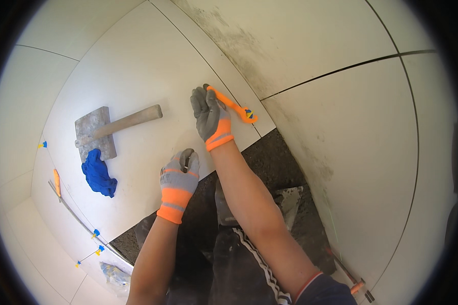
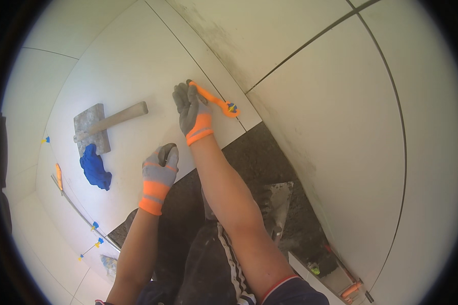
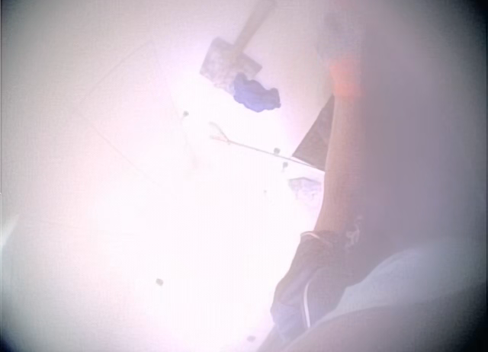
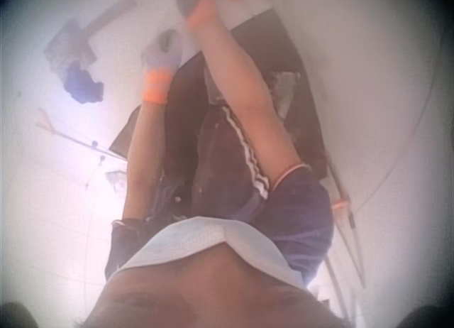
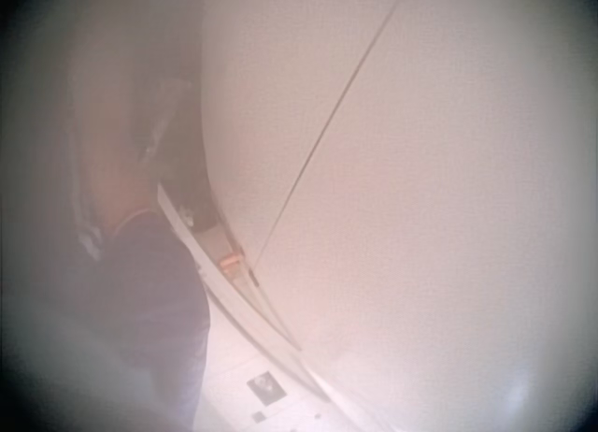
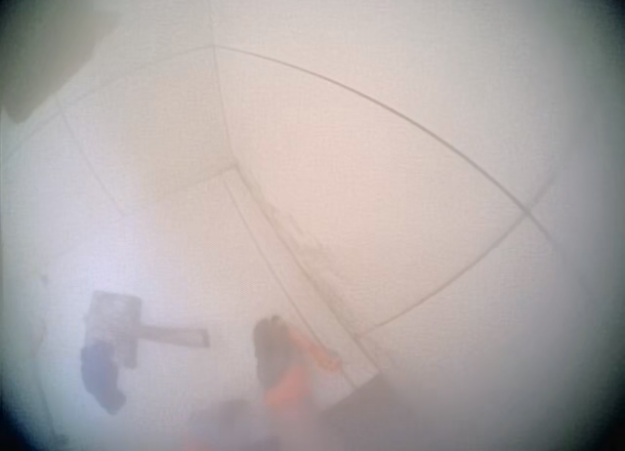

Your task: The person installs white ceramic tiles on a wall, using tile spacers to maintain even gaps. They tap the tiles into place with a rubber mallet and wipe the surface with a blue cloth to remove excess adhesive.

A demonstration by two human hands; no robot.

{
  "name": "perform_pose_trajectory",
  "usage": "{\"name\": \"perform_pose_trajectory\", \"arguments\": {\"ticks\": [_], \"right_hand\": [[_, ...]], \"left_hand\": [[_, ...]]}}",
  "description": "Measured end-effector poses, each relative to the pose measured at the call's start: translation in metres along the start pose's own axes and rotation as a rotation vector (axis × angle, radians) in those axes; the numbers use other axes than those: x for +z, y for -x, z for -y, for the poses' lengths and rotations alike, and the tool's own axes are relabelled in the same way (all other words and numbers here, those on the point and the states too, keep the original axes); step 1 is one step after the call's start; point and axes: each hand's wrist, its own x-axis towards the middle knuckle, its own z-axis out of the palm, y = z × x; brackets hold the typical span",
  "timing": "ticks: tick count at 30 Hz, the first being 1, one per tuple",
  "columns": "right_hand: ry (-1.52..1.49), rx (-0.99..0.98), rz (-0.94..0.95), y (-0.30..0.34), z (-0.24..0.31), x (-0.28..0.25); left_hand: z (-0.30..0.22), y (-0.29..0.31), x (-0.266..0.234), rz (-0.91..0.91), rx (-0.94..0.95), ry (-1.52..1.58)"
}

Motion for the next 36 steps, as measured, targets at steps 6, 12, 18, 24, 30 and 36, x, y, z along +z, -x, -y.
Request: {"name": "perform_pose_trajectory", "arguments": {"ticks": [6,12,18,24,30,36], "right_hand": [[0.675,0.063,0.134,0.071,0.017,-0.035],[1.470,0.225,0.338,0.147,0.113,-0.073],[1.564,0.607,0.497,0.150,0.158,-0.071],[0.873,0.126,-0.141,0.151,0.154,-0.086],[0.916,-0.158,-0.266,0.133,0.147,-0.097],[1.004,-0.127,-0.215,0.110,0.145,-0.085]], "left_hand": [[0.000,0.004,-0.002,-0.038,0.036,0.106],[-0.039,-0.008,0.024,0.147,-0.062,0.375],[-0.065,-0.029,0.047,0.724,-0.415,0.703],[-0.067,-0.042,0.058,0.485,-0.456,0.835],[-0.058,-0.043,0.059,0.345,-0.394,0.699],[-0.048,-0.037,0.064,0.330,-0.338,0.575]]}}
